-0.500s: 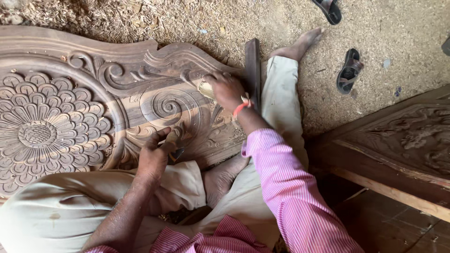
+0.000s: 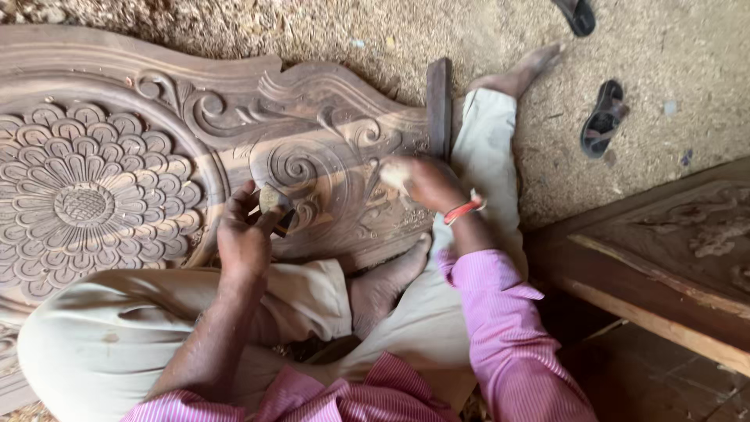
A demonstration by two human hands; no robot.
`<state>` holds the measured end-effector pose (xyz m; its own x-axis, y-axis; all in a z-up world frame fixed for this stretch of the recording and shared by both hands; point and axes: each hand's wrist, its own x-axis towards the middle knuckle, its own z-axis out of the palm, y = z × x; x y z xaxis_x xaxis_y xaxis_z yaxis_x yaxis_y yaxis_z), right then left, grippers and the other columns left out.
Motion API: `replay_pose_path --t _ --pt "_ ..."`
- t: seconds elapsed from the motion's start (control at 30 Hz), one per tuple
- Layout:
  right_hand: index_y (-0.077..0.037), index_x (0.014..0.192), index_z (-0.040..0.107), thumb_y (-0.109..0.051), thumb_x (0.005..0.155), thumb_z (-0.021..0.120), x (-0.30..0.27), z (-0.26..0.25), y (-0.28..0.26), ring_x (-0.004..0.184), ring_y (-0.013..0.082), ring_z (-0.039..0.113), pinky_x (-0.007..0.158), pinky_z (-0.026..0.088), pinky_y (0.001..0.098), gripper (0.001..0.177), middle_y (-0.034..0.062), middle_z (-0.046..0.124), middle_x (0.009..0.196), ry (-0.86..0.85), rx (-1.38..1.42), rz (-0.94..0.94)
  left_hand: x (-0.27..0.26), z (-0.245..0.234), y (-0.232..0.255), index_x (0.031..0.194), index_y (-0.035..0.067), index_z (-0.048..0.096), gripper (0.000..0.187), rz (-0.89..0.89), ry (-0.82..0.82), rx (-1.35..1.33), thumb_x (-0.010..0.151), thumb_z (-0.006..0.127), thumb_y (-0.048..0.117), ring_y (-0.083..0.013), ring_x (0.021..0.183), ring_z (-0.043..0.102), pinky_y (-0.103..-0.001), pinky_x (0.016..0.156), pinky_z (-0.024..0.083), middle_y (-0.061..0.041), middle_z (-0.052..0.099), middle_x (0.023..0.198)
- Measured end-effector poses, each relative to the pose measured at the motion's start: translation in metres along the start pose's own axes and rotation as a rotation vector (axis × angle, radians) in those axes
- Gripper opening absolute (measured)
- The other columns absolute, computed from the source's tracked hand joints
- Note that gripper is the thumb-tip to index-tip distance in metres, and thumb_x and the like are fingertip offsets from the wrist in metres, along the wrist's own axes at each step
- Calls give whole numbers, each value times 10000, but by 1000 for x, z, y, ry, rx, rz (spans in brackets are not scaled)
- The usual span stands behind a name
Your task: The person sits on the floor and carves a large, ornate wooden panel using a chisel and mallet. They repeatedly strike the chisel to shape the wood and occasionally wipe away wood shavings with a cloth.
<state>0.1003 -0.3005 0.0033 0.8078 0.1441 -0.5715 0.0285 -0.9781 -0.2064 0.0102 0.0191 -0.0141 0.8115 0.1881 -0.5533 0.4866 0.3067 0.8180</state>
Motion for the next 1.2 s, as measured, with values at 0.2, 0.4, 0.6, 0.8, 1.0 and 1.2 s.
replay_pose_path --t 0.2,0.4,0.6,0.8,1.0,1.2 --pt "-283 1226 742 -7 959 595 54 28 -18 980 250 727 835 584 399 411 25 736 1279 596 67 -125 -7 6 1 1449 -1 482 565 -7 -12 82 910 642 -56 -170 1242 615 -313 1008 534 -104 589 1405" --pt "-220 1078 770 -102 885 649 57 21 -10 1181 281 672 1002 526 418 256 64 693 1318 12 -400 -189 -6 5 3 1417 -13 514 511 -59 -24 17 917 612 -41 -196 1069 706 -296 942 544 -135 667 1298" --pt "-156 1016 795 -68 880 628 39 -2 7 1126 292 683 945 524 445 232 72 757 1164 473 -367 -271 -8 10 1 1409 -8 512 507 -100 -52 -6 911 610 -27 -183 1058 704 -294 916 546 -120 673 1268" --pt "-180 993 791 -78 889 651 49 34 17 1054 263 636 895 512 411 202 46 727 1032 636 -87 -612 -7 7 3 1408 -9 503 509 -120 -42 -3 913 620 -7 -180 1104 685 -292 962 538 -127 645 1295" --pt "-220 1008 802 -105 938 676 59 22 41 881 200 626 824 508 442 184 26 726 958 769 -374 -344 -8 11 7 1444 1 488 550 -161 -45 139 917 638 36 -186 1163 646 -301 980 524 -114 639 1316" --pt "-218 894 772 -166 836 667 66 60 45 925 230 698 859 548 425 131 27 726 931 630 -524 -341 -4 4 -12 1453 -18 451 586 -79 -41 75 921 690 48 -192 1221 616 -301 1016 525 -140 588 1377"
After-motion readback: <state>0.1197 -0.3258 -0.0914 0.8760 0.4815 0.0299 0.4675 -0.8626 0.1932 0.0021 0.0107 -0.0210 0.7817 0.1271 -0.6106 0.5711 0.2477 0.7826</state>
